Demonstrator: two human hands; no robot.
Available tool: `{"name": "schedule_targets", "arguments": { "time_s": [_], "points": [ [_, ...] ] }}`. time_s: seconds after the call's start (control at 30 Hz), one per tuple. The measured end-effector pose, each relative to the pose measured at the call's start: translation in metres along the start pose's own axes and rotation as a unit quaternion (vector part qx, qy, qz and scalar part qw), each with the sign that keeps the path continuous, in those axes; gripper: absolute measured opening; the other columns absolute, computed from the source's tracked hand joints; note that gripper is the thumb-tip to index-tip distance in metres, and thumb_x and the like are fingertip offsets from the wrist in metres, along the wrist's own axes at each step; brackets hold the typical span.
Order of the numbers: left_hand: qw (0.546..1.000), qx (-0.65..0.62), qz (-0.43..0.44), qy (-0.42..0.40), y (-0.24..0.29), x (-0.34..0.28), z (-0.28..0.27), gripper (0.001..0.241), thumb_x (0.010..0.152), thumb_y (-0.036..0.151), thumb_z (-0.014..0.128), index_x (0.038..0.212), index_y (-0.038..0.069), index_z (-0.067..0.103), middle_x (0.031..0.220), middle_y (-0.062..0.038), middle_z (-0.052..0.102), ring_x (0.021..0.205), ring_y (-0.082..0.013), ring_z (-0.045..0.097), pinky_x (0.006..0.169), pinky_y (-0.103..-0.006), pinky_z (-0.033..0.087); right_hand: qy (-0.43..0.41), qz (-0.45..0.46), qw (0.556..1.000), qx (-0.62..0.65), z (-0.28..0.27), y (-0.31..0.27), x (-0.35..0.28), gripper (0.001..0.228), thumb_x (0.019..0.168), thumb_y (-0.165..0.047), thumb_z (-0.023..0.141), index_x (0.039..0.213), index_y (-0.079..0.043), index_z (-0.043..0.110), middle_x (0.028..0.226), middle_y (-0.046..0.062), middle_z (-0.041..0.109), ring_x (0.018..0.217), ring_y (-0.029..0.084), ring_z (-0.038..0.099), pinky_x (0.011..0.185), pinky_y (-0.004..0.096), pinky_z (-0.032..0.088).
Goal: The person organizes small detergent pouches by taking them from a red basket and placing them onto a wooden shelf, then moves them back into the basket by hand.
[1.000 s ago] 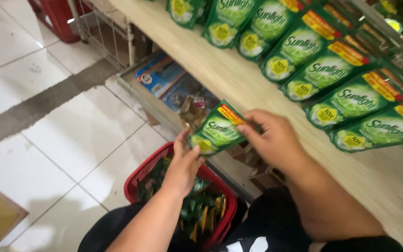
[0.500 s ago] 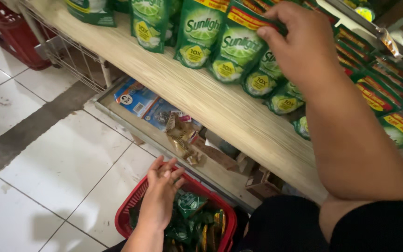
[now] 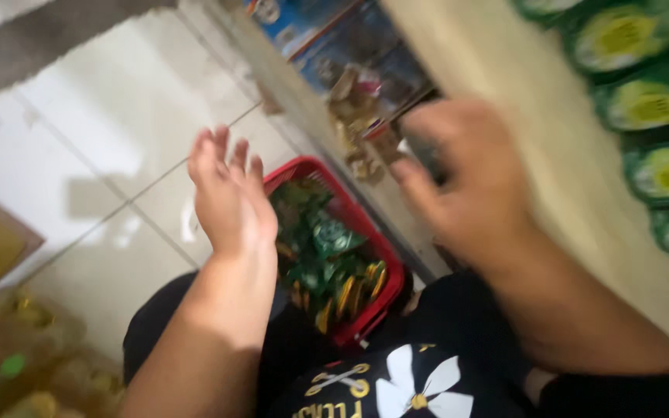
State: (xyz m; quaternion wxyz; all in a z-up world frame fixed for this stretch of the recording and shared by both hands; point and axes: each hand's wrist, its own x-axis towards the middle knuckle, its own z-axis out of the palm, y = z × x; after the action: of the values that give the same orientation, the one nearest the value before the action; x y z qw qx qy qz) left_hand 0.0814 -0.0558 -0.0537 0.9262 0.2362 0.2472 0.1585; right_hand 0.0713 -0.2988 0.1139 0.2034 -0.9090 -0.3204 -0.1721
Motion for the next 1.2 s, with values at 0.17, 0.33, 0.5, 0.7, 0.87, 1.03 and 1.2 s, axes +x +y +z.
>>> {"name": "schedule_targets", "arguments": {
  "time_s": [0.17, 0.33, 0.5, 0.7, 0.87, 1.03, 1.2],
  "points": [
    [0.996, 0.002, 0.083, 0.023, 0.037, -0.018, -0.003, 0.048, 0.101, 0.031, 0.049, 0.145, 0.014, 0.042, 0.15, -0.003, 0.047, 0.118, -0.0197, 0.049, 0.105, -0.0437, 0.039, -0.313, 0.175, 0.931, 0.066, 0.183, 0.03, -0.039, 0.041, 0.086, -0.025, 0.075, 0.123, -0.011, 0.066, 0.123, 0.014, 0.066, 0.11, 0.034, 0.064, 0.096, 0.045, 0.05],
    [0.995, 0.0, 0.093, 0.033, 0.046, -0.019, -0.013, 0.041, 0.102, 0.031, 0.049, 0.14, 0.015, 0.046, 0.146, -0.003, 0.051, 0.116, -0.0191, 0.049, 0.103, -0.0435, 0.039, -0.357, 0.131, 0.923, 0.059, 0.355, 0.11, -0.1, 0.039, 0.082, -0.023, 0.08, 0.119, -0.013, 0.071, 0.138, 0.02, 0.053, 0.123, 0.04, 0.055, 0.1, 0.046, 0.047],
    [0.995, 0.008, 0.086, 0.047, 0.04, -0.011, -0.02, 0.039, 0.102, 0.031, 0.05, 0.137, 0.016, 0.046, 0.142, -0.003, 0.052, 0.114, -0.0188, 0.05, 0.1, -0.0421, 0.04, -0.375, 0.161, 0.912, 0.047, 0.422, 0.152, -0.134, 0.041, 0.083, -0.021, 0.078, 0.121, -0.008, 0.07, 0.128, 0.016, 0.063, 0.117, 0.037, 0.061, 0.098, 0.045, 0.05],
    [0.996, -0.009, 0.077, 0.037, 0.028, -0.003, -0.024, 0.037, 0.101, 0.031, 0.055, 0.134, 0.016, 0.047, 0.138, -0.004, 0.053, 0.112, -0.0223, 0.049, 0.096, -0.0426, 0.041, -0.224, 0.125, 0.955, 0.151, 0.276, 0.11, -0.093, 0.028, 0.085, -0.014, 0.075, 0.112, -0.005, 0.075, 0.112, 0.013, 0.072, 0.106, 0.032, 0.068, 0.093, 0.04, 0.054],
    [0.998, 0.014, 0.041, 0.037, 0.019, 0.007, -0.023, 0.04, 0.098, 0.031, 0.055, 0.134, 0.018, 0.045, 0.134, -0.004, 0.055, 0.114, -0.0243, 0.052, 0.093, -0.042, 0.044, -0.058, 0.082, 0.994, 0.048, 0.064, 0.048, -0.049, 0.024, 0.085, -0.005, 0.076, 0.109, -0.009, 0.078, 0.11, 0.01, 0.072, 0.099, 0.027, 0.071, 0.087, 0.036, 0.057],
    [0.997, 0.071, 0.01, 0.023, 0.002, 0.007, -0.021, 0.043, 0.102, 0.033, 0.049, 0.142, 0.016, 0.041, 0.141, -0.004, 0.051, 0.118, -0.0238, 0.05, 0.099, -0.0404, 0.043, 0.095, 0.097, 0.99, 0.047, -0.095, 0.007, -0.021, 0.021, 0.101, 0.002, 0.071, 0.118, -0.01, 0.076, 0.104, 0.006, 0.071, 0.094, 0.013, 0.066, 0.081, 0.026, 0.052],
    [0.995, 0.096, -0.006, 0.011, -0.02, 0.007, -0.018, 0.044, 0.103, 0.031, 0.045, 0.144, 0.015, 0.039, 0.145, -0.004, 0.051, 0.122, -0.0237, 0.051, 0.1, -0.0402, 0.042, 0.125, 0.088, 0.983, -0.098, -0.173, -0.006, -0.004, 0.015, 0.108, 0.007, 0.07, 0.119, -0.002, 0.074, 0.106, 0.012, 0.067, 0.091, 0.015, 0.065, 0.075, 0.023, 0.049]
  ]
}}
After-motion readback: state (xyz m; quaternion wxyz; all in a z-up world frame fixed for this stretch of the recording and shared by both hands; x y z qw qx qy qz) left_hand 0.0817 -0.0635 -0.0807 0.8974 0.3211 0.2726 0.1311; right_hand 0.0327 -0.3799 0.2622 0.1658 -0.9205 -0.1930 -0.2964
